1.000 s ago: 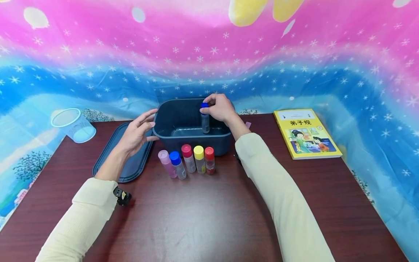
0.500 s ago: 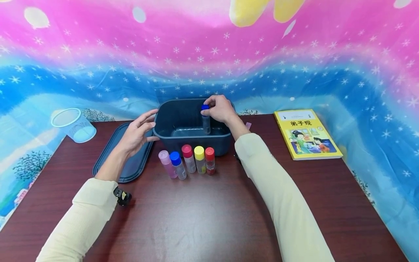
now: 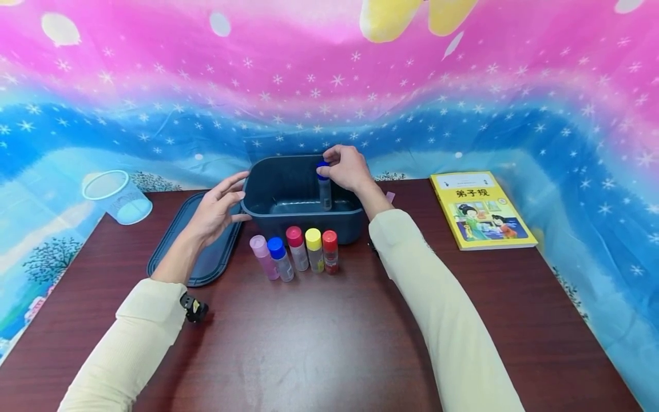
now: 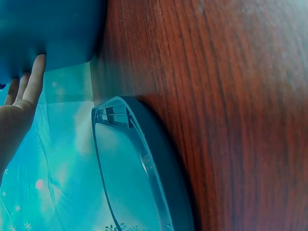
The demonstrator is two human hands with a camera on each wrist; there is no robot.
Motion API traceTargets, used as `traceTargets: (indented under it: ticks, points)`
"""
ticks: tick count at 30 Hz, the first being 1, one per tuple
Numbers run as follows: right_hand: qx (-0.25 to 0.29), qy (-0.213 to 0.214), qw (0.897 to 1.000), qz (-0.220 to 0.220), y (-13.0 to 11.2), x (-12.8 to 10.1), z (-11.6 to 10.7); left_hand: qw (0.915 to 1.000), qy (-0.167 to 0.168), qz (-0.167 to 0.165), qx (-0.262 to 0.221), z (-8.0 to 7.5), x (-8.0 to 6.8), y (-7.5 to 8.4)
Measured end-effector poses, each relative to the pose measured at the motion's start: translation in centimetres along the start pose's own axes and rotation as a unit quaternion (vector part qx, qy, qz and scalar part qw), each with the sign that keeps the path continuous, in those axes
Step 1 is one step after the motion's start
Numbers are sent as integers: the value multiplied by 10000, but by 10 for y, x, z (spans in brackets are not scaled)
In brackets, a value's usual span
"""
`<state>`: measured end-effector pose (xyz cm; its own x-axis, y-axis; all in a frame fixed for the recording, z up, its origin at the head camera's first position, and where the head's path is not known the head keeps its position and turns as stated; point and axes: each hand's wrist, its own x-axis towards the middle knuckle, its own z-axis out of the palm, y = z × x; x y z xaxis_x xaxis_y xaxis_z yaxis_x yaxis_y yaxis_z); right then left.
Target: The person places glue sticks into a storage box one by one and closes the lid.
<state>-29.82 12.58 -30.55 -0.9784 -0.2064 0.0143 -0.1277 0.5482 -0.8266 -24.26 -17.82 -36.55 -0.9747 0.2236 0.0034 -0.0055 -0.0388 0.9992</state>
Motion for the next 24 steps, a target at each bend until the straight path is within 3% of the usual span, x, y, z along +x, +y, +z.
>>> traceTargets:
  ticks: [5, 24]
  points:
    - [13, 140, 9997, -192, -4, -3, -4, 10000, 32, -3, 19, -2, 0, 0]
    - [176, -74, 9984, -532, -7, -33, -27, 10000, 6, 38, 25, 1, -1, -2]
